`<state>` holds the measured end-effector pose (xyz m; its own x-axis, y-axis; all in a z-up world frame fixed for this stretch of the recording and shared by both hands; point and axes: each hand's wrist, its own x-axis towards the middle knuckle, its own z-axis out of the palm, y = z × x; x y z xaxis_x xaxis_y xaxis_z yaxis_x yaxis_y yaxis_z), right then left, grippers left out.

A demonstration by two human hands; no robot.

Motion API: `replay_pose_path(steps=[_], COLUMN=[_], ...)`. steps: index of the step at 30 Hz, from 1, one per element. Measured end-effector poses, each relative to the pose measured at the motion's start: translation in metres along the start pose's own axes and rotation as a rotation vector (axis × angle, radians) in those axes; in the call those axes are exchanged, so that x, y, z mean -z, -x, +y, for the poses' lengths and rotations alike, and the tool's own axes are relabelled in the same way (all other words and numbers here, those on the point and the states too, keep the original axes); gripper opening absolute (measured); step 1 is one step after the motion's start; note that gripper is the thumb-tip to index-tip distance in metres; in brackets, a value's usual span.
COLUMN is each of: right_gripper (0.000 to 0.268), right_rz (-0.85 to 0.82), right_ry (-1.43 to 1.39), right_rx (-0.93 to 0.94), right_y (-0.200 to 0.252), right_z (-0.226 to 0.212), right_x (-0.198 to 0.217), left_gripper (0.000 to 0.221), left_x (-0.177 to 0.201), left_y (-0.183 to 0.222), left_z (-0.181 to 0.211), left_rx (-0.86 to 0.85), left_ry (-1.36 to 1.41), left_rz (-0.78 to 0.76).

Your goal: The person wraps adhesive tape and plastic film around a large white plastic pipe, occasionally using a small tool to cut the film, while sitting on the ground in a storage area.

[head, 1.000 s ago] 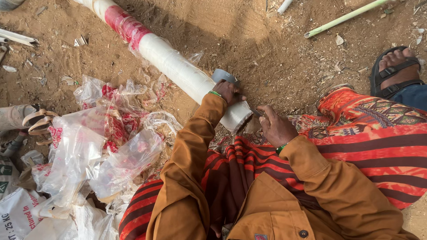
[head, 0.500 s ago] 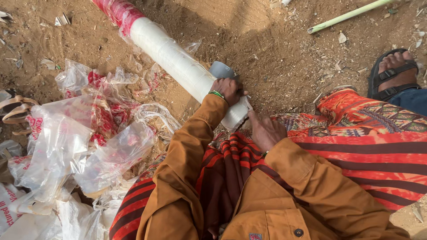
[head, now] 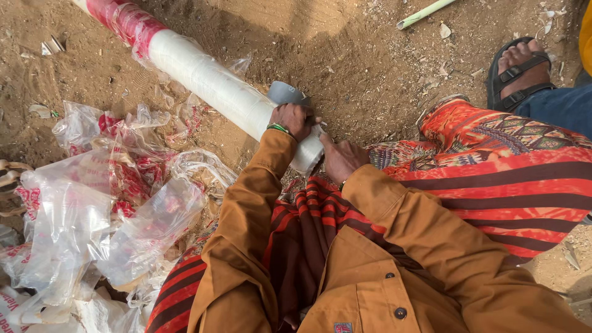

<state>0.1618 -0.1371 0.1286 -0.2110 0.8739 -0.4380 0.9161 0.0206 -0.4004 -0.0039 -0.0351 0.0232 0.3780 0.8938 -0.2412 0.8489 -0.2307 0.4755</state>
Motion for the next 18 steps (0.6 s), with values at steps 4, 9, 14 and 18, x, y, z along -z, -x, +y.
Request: replay_pose_path(steps=[4, 9, 14, 18], right_gripper=[0.027, 0.024, 0.033, 0.04], right_rz=[-0.05, -0.004, 0.073, -0.063], right_ry=[-0.091, -0.098, -0.469, -0.566], right_rx=[-0.061, -0.066, 0.017, -0.098], right_y=[-0.001, 0.0, -0.018, -0.001], right_z=[0.003, 0.025, 0.049, 0.068], right_x=[0.008, -0.021, -0.018, -0.012], left_gripper=[0.038, 0.039, 0.042, 0.047], left_x=[0.005, -0.022, -0.013, -0.016], left_y=[-0.002, 0.006, -0.011, -0.019], left_z=[-0.003, -0.009, -0.032, -0.049], left_rx=[0.024, 0.002, -0.082, -0.179], left_ry=[-0.035, -0.064, 0.052, 0.031], left_rz=[0.0, 0.082, -0.021, -0.288])
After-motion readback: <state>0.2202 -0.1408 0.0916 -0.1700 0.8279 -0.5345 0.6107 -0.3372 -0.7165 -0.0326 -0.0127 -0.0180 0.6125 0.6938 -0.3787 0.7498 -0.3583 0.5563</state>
